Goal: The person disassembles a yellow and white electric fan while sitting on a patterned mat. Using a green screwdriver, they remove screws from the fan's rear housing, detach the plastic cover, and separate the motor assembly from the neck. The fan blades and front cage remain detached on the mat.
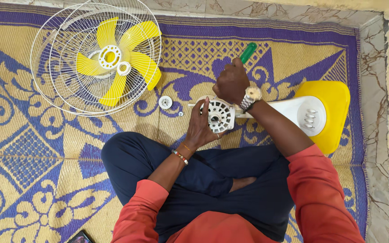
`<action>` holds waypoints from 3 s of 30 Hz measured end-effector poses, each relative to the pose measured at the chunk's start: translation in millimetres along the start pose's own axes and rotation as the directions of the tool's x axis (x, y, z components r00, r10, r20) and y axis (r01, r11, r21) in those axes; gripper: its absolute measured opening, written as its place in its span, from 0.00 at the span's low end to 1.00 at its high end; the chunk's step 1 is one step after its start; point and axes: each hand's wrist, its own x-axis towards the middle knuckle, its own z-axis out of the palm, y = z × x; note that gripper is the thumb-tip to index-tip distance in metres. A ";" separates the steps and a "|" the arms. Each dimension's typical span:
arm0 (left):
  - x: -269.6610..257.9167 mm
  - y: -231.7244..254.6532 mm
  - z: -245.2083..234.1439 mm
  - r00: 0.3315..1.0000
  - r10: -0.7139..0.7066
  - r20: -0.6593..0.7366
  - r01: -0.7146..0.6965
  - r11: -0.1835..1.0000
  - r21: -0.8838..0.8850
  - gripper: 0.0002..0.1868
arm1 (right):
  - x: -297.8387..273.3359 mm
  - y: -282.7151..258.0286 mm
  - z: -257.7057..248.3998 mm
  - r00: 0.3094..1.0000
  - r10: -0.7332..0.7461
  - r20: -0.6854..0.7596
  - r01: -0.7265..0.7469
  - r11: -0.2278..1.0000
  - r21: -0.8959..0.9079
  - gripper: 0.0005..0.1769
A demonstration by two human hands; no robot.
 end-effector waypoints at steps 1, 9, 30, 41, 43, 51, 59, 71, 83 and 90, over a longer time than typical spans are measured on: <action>1.7 0.0 1.1 1.000 -0.011 0.002 0.012 1.000 -0.006 0.77 | -1.8 -1.7 -1.6 0.996 -0.020 -0.087 0.014 0.997 -0.071 0.15; 22.1 -6.7 0.5 0.999 -0.046 0.006 0.047 0.998 -0.038 0.73 | -19.3 19.4 7.9 0.934 0.291 -0.206 -0.311 0.948 -0.071 0.16; 68.6 -90.9 -56.0 0.847 -0.106 0.521 0.219 0.962 -0.161 0.77 | -158.7 -118.1 43.4 0.849 0.482 0.218 -0.529 0.755 0.387 0.29; 65.3 -56.5 -22.4 0.940 0.001 0.342 0.074 0.976 -0.205 0.74 | -148.1 -128.4 73.1 0.909 0.371 0.190 -0.416 0.796 0.440 0.10; 65.5 -51.8 -20.2 0.944 -0.015 0.330 0.074 0.983 -0.168 0.73 | -149.4 -126.7 75.1 0.904 0.377 0.200 -0.427 0.793 0.434 0.09; 70.1 -41.0 -21.9 0.949 -0.022 0.316 0.055 0.994 -0.096 0.74 | -154.2 -121.2 77.6 0.815 0.573 0.085 -0.541 0.699 0.469 0.09; 72.9 -33.1 -22.4 0.959 -0.010 0.284 0.029 0.998 -0.064 0.71 | -137.8 -110.9 53.5 0.616 0.781 -0.103 -0.562 0.528 0.637 0.42; 72.3 -33.8 -15.0 0.964 -0.003 0.266 0.033 0.994 -0.108 0.71 | -116.7 -77.9 56.9 0.806 0.591 -0.032 -0.432 0.625 0.650 0.56; 70.8 -29.6 -11.2 0.961 -0.028 0.274 0.067 0.989 -0.132 0.68 | -127.0 -74.5 72.0 0.814 0.578 -0.054 -0.427 0.659 0.619 0.54; 71.1 -33.2 -11.4 0.967 0.023 0.254 0.026 0.982 -0.185 0.70 | -128.9 -74.6 74.7 0.812 0.582 -0.042 -0.430 0.646 0.630 0.54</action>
